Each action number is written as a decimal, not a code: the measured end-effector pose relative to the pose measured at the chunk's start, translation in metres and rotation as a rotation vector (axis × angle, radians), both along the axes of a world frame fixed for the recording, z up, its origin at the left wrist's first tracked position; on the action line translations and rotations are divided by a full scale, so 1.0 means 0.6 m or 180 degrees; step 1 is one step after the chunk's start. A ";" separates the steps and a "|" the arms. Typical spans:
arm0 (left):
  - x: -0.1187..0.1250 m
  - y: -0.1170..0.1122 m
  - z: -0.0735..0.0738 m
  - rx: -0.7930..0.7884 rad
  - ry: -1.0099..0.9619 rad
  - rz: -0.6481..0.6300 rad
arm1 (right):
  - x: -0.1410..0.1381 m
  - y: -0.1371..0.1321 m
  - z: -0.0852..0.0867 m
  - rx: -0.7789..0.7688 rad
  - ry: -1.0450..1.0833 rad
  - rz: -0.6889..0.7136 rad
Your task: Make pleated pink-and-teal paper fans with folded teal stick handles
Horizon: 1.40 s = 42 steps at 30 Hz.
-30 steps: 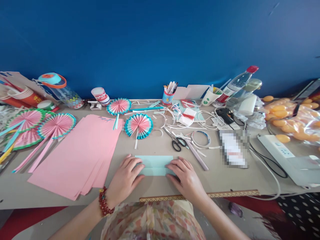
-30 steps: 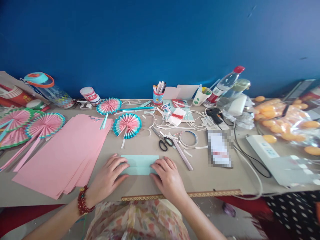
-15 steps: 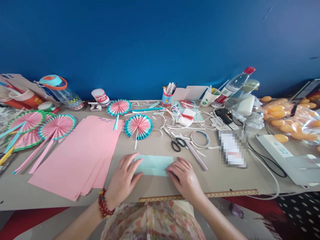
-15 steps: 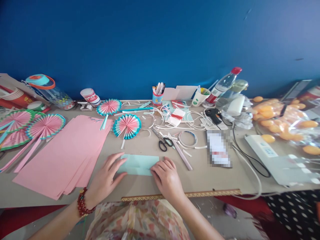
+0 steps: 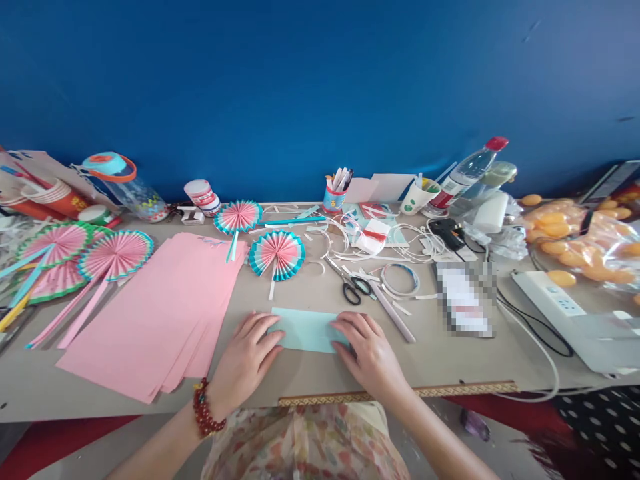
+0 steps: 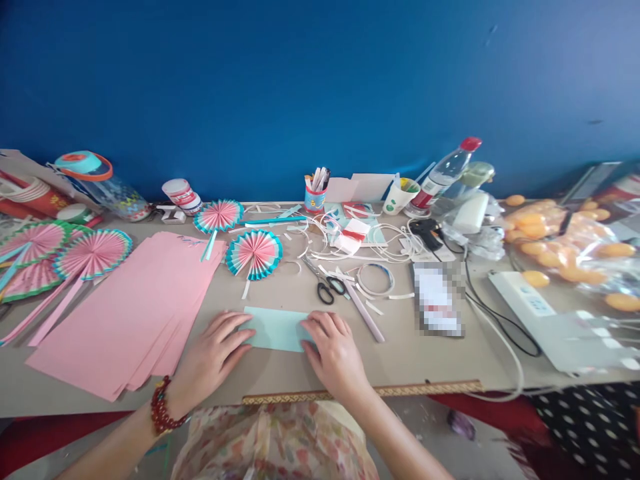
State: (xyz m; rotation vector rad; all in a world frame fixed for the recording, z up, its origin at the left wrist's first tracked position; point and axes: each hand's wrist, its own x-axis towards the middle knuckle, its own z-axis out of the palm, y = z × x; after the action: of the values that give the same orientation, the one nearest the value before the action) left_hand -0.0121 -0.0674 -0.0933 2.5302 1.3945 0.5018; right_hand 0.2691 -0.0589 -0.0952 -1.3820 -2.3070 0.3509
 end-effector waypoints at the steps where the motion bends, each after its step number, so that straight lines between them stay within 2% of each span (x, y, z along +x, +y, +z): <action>1: 0.001 0.001 0.001 -0.0015 0.0018 0.0001 | 0.000 0.003 0.003 -0.0016 -0.0112 -0.0036; 6: 0.006 0.023 0.010 0.0025 0.0101 -0.0022 | -0.003 0.028 0.018 -0.0241 -0.0444 -0.0018; 12: 0.012 0.061 0.018 0.0113 0.0200 -0.0088 | -0.004 0.052 0.029 -0.0512 -0.0307 0.0091; 16: 0.016 0.080 0.020 0.0130 0.0096 -0.0161 | -0.005 0.055 0.024 -0.0609 -0.0188 0.0098; 21: 0.019 0.093 0.017 -0.0097 -0.0090 -0.0220 | -0.005 0.056 0.013 -0.0613 -0.0016 0.0082; 32: 0.015 0.082 0.015 -0.0061 -0.0029 -0.0310 | 0.003 0.048 0.000 -0.0456 0.0488 0.0162; 36: 0.017 0.068 0.031 0.0524 -0.0203 0.0154 | -0.001 0.033 0.006 -0.0614 0.0766 -0.0326; 38: 0.024 0.053 0.041 0.0615 -0.0358 0.0278 | -0.008 0.020 0.007 -0.0662 0.0975 -0.0658; 39: 0.029 0.045 0.045 0.0499 -0.0457 0.0191 | -0.014 0.011 0.006 -0.0687 0.1113 -0.0774; 42: 0.050 0.024 0.049 -0.0288 -0.0642 -0.0027 | -0.039 -0.023 0.001 -0.0826 0.1589 -0.0924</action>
State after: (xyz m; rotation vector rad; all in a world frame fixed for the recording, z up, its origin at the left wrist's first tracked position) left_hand 0.0181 -0.0531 -0.0637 2.3402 1.3026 0.6564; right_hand 0.2454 -0.0725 -0.0946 -1.5146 -1.6756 0.8192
